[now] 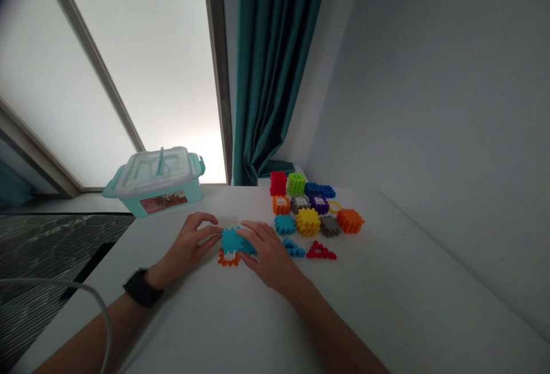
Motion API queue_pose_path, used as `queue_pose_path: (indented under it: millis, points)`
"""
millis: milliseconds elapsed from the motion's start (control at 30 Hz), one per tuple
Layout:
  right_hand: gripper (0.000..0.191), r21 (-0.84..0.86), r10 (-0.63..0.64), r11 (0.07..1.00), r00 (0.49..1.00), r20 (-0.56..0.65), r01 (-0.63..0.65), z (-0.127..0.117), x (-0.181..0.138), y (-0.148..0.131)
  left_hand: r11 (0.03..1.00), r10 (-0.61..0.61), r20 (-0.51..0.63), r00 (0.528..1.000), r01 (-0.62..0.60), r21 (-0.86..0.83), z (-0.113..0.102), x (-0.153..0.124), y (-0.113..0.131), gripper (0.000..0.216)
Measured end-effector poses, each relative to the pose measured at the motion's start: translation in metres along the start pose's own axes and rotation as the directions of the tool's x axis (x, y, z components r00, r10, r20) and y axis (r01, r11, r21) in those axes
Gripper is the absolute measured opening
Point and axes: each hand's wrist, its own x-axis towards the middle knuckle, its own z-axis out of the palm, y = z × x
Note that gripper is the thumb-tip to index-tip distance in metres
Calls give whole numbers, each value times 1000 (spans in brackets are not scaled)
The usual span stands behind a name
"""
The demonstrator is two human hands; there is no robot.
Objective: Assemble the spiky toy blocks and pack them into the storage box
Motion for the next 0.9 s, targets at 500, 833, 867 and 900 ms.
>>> queue_pose_path:
  millis: [500,833,867,900]
  points:
    - [27,26,-38,999,999,7,38,-3,1,2,1000,14,32,999,-13,-28,-4,1,7,17]
    - [27,43,-6,999,999,-40,7,-3,0,0,981,-69,141,988,93,-173,-4,1,14,40]
    - [25,45,-10,999,999,-47,12,-3,0,0,971,-85,145,986,115,-209,-3,2,14,38]
    - [23,47,-17,999,998,-56,19,-4,0,-1,959,-102,153,983,138,-248,-3,2,13,35]
